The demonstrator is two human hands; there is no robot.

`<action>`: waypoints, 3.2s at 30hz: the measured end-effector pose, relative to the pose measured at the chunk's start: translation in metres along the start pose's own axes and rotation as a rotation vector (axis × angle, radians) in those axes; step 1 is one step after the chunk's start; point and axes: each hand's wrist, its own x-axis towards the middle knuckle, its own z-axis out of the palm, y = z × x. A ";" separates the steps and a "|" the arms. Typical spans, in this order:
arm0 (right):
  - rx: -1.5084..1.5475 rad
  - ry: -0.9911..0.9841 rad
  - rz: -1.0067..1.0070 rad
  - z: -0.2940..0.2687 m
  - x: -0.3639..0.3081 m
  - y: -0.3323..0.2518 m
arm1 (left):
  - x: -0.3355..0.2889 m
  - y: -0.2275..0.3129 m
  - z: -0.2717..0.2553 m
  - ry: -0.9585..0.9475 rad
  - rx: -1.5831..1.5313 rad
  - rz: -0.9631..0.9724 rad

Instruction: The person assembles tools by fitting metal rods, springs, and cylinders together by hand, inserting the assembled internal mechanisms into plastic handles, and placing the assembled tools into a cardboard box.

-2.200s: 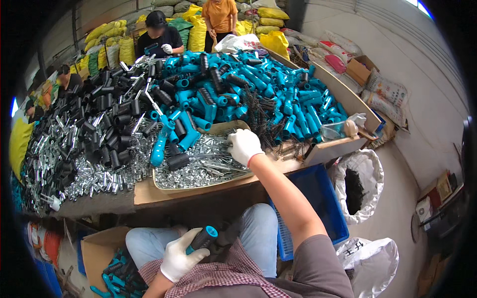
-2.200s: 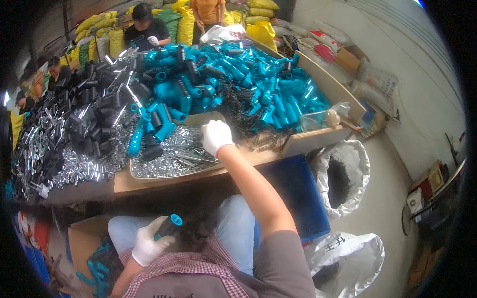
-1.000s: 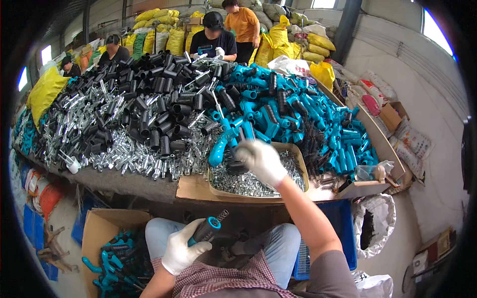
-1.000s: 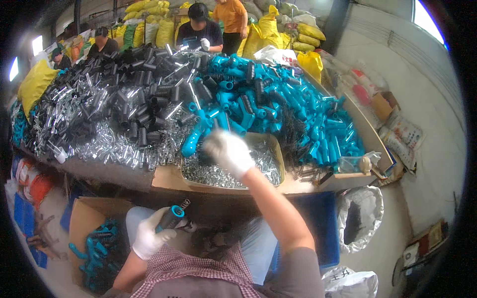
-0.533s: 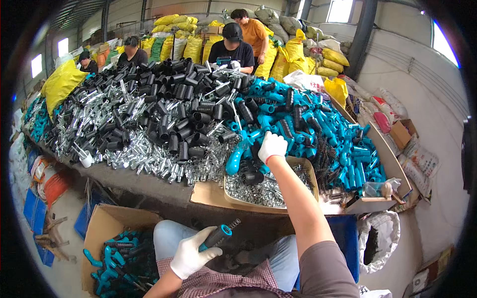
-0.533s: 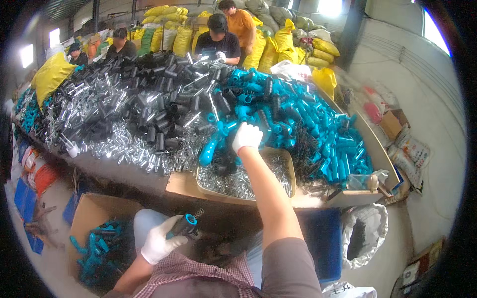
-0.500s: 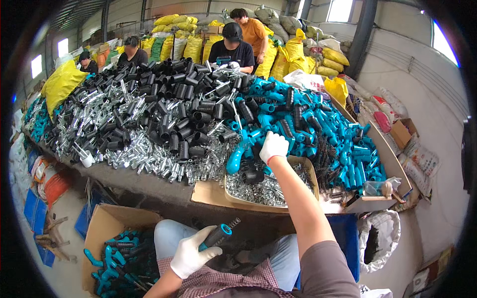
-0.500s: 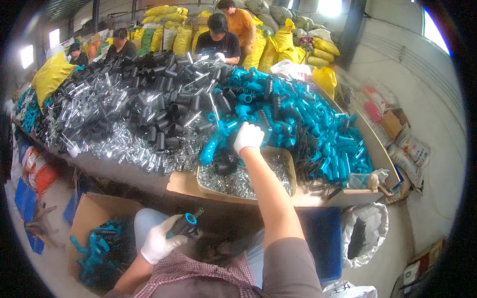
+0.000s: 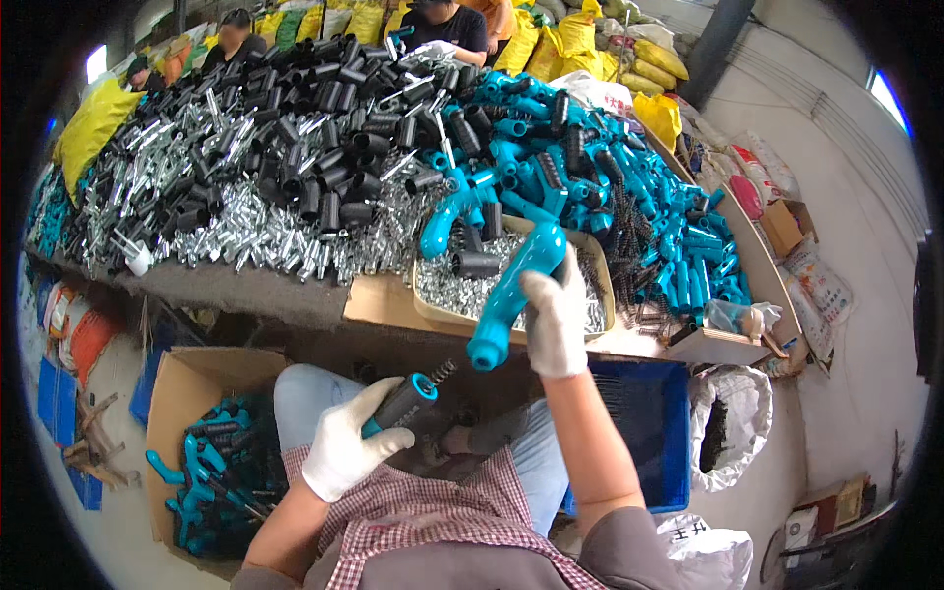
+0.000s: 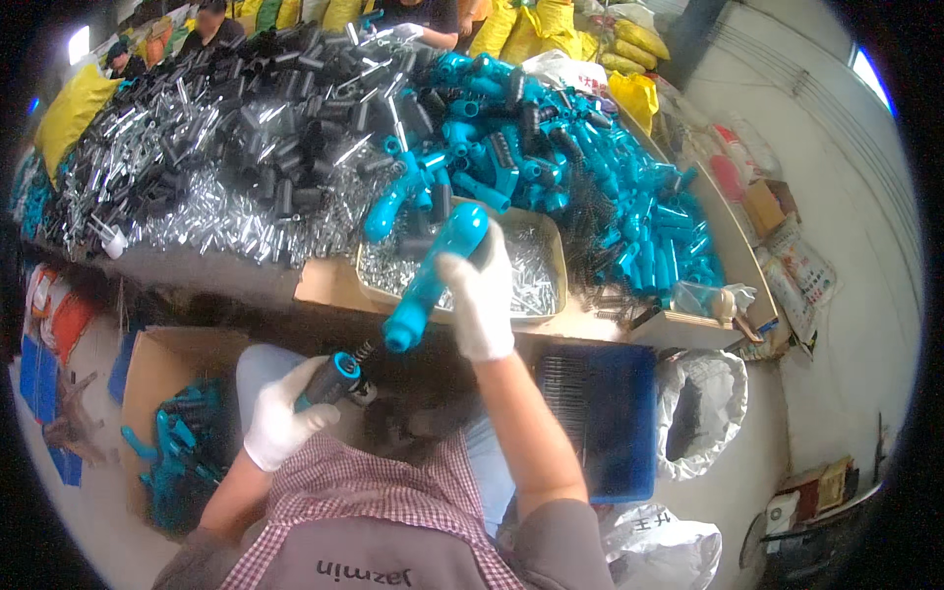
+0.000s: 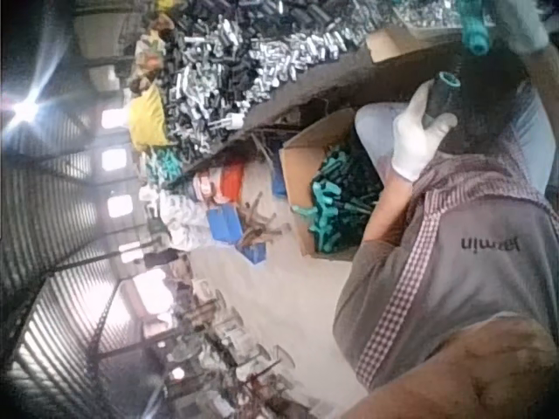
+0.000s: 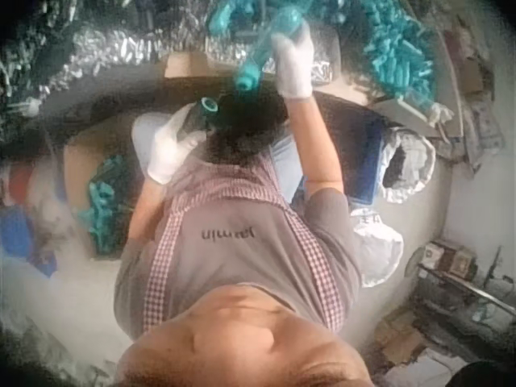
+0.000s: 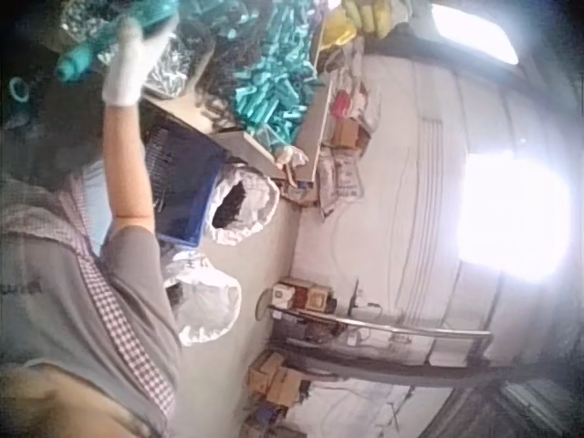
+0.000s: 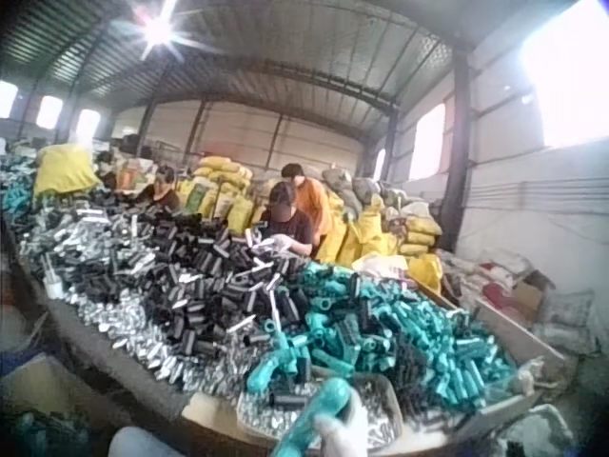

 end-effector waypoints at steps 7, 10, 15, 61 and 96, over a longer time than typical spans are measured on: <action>-0.083 0.102 -0.004 0.013 -0.034 0.012 | -0.017 0.004 -0.001 -0.017 0.032 -0.031; -0.056 0.124 -0.017 0.023 -0.037 0.007 | -0.021 0.004 -0.002 -0.017 0.015 -0.062; -0.290 0.175 -0.156 0.028 -0.033 0.017 | -0.019 -0.001 -0.005 -0.034 0.016 -0.119; -0.594 -1.205 -0.541 -0.007 -0.103 0.005 | -0.055 -0.021 -0.033 -0.631 -0.136 -0.164; 0.607 -0.681 1.198 -0.042 -0.128 0.027 | 0.008 0.016 -0.044 -0.598 0.834 0.543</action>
